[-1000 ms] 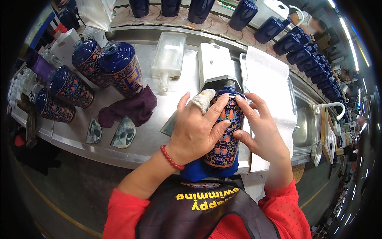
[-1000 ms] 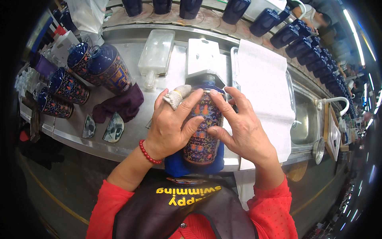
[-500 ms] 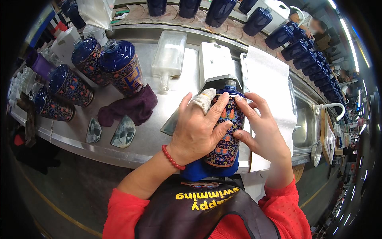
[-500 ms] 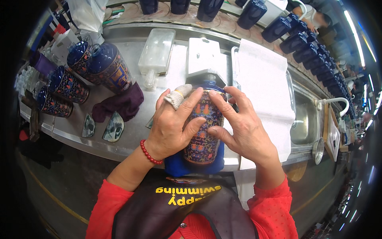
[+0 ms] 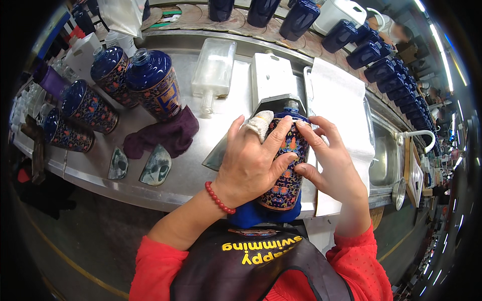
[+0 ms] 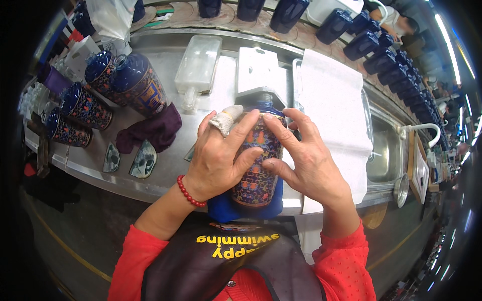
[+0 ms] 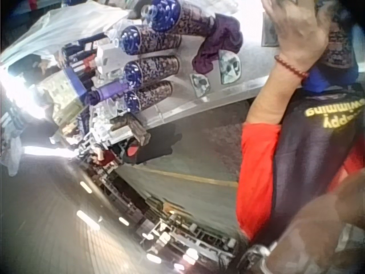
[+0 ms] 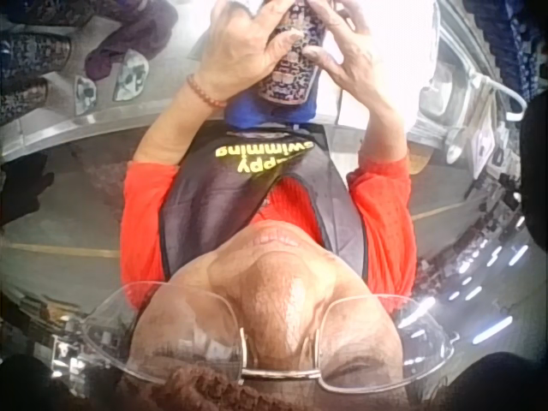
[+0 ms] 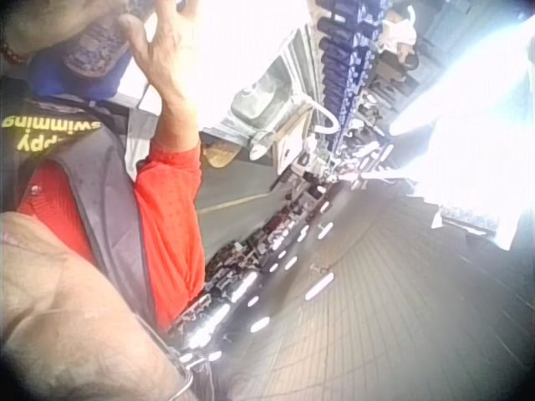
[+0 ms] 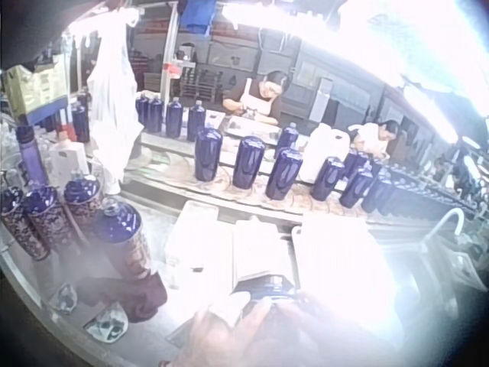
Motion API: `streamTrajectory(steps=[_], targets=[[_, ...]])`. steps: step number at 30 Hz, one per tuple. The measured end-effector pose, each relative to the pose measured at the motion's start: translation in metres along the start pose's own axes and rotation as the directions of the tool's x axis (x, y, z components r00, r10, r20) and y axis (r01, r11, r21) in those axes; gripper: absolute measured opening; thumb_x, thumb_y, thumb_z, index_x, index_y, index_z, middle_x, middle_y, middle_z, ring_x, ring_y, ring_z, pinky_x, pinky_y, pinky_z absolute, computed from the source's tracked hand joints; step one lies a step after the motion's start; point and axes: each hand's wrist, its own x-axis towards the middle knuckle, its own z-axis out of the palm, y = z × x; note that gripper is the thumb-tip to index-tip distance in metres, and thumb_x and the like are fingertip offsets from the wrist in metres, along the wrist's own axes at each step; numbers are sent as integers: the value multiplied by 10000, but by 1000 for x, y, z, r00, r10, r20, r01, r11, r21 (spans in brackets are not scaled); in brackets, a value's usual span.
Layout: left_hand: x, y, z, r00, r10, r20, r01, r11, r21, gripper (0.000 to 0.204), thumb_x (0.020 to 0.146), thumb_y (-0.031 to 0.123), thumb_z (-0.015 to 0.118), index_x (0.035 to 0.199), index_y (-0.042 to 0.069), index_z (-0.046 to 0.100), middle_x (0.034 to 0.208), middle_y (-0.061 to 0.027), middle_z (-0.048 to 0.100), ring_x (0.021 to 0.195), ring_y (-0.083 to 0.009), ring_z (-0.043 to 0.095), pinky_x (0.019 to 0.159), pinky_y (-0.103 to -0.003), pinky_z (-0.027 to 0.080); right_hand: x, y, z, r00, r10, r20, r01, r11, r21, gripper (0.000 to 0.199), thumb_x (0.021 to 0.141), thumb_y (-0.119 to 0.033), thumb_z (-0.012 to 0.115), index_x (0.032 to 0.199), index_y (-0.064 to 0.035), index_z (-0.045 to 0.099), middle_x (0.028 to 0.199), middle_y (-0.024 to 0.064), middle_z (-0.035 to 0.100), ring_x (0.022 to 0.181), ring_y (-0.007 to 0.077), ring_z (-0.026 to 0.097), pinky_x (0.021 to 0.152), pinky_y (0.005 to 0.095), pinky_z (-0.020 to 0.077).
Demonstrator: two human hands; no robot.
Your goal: The person applies a decorative sticker to a blue cylindrical container, smoothing it with fingers and a small tool to remove air bubbles and ensure adhesion. The person rotates the container to cover the entire surface and continues smoothing the sticker edges.
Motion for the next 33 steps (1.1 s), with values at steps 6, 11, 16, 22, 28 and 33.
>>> streamTrajectory(steps=[6,11,16,22,28,33], targets=[[0,-1,1,998,-21,-56,18,998,-57,590,981,368,675,1446,25,557,1279,-204,650,1177,-390,599,1106,-546,361,1,-1,0,1000,-6,-9,6,1000,4,764,806,-257,850,1491,-110,545,1422,243,475,1122,368,582,993,457,520],[-3,-1,0,1000,-4,-13,4,1000,-11,593,982,385,674,1443,28,559,1296,-216,644,1203,-398,597,1111,-535,361,0,1,0,1000,-10,-2,10,1000,-5,766,812,-268,846,1495,-110,539,1423,243,474,1122,365,582,993,456,519],[-2,-2,1,999,-12,-40,10,999,-37,605,987,404,667,1440,19,559,1295,-222,644,1195,-407,603,1115,-532,358,0,1,1,1000,-14,0,14,1000,-7,770,817,-274,843,1500,-101,531,1425,242,471,1119,359,581,993,456,519],[-4,-4,4,999,-18,-34,16,999,-39,640,989,409,664,1453,-13,537,1307,-239,633,1198,-413,600,1114,-543,357,-1,3,2,1000,-24,-8,24,1000,3,768,826,-276,838,1491,-57,524,1423,242,467,1121,353,582,995,455,518],[-6,0,6,998,-37,-57,30,993,-116,797,1002,477,625,1539,-62,392,1334,-241,623,1276,-421,551,1155,-570,294,-1,3,3,1000,-26,-12,26,1000,-5,764,832,-283,836,1491,-57,522,1421,241,465,1116,355,581,991,450,523],[-11,12,4,999,-32,-10,32,999,43,903,1012,556,565,1577,-95,297,1309,-221,643,1447,-409,370,1199,-610,147,-3,7,6,1000,-20,-23,20,1000,9,801,846,-293,824,1524,-52,473,1434,249,460,1172,381,578,1009,453,516]])
